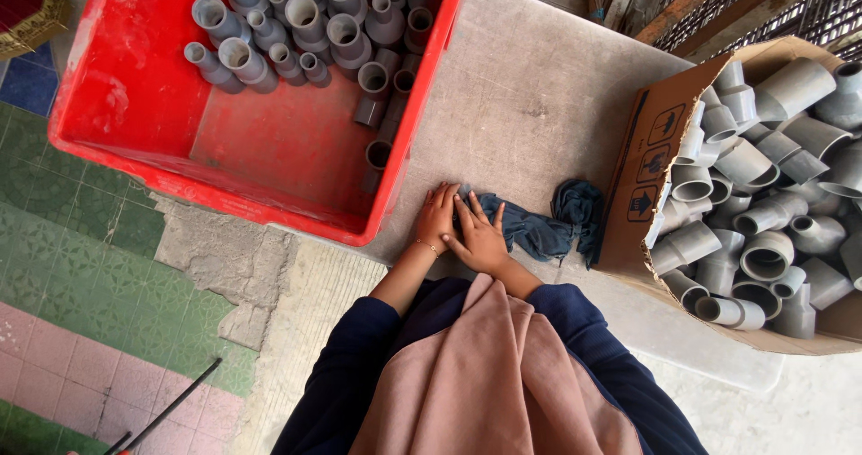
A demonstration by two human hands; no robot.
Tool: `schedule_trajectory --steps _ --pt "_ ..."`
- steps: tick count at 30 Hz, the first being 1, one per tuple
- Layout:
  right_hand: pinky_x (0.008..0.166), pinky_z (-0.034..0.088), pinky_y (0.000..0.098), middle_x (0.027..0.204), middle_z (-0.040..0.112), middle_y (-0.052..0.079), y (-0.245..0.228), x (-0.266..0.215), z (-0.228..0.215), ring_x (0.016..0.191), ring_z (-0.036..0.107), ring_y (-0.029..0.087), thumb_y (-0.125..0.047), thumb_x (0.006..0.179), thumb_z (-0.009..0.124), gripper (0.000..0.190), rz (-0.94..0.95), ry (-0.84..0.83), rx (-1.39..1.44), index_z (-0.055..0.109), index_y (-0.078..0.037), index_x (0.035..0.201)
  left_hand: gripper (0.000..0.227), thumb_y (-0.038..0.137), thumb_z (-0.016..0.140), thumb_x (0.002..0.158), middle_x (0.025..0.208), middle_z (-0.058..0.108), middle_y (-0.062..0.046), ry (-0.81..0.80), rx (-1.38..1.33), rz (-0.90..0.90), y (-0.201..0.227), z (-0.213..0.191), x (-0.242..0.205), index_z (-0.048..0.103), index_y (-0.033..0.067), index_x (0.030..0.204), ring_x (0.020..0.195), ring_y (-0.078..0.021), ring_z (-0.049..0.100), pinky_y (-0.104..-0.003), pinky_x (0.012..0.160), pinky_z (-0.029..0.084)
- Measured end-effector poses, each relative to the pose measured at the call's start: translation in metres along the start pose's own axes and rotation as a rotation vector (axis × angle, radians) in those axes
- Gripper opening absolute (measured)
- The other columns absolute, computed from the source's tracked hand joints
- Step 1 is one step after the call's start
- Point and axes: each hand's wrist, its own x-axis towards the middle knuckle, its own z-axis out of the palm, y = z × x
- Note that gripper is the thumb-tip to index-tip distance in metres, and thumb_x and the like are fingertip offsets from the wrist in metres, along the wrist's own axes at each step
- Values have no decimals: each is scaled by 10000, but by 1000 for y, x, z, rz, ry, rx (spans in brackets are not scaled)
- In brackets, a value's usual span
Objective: The person repeatedly picks gray plastic pipe fittings from a cardboard box, wipes each one with a dark cloth on a table, and places it into a red plastic bin. The process is repeated for multiple fittings throughout the clip.
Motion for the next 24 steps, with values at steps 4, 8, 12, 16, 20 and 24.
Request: schedule_trajectory --steps 4,8,12,16,20,24 --pt "1051 57 769 1554 324 88 8 4 -13 1474 157 318 -477 958 462 675 114 25 82 260 -186 1532 952 146 771 557 1399 458 -140 31 3 22 5 4 2 369 103 1418 1372 -338 395 -548 1123 308" --pt "1044 136 762 1550 257 184 19 2 -17 1427 220 410 -385 1045 340 372 221 94 356 497 -387 1383 990 178 804 492 1353 481 -134 70 42 38 12 -3 -3 396 108 1391 1338 -353 432 -572 1089 345" --pt "1005 425 584 1379 421 107 32 0 -13 1248 509 372 -343 993 470 317 124 331 271 629 -438 1250 1093 254 819 434 1383 453 -146 78 10 42 7 0 -4 364 106 1417 1350 -368 411 -582 1097 332" --pt "939 484 482 1196 489 103 49 3 -7 1129 579 375 -296 941 598 224 148 457 302 740 -287 1113 1096 227 829 423 1379 458 -177 70 1 31 3 1 -6 363 89 1405 1346 -380 415 -558 1112 324" --pt "908 442 526 1079 505 68 52 11 -4 1081 543 352 -334 885 618 268 191 365 341 735 -269 1117 1100 242 833 421 1383 460 -172 67 27 23 6 0 -6 365 95 1405 1351 -358 418 -539 1121 321" --pt "898 413 548 1115 545 81 51 10 -2 1092 523 343 -309 885 566 335 160 290 320 694 -214 1179 1113 237 847 426 1389 457 -189 52 19 18 5 0 -6 356 79 1412 1357 -366 410 -532 1133 309"
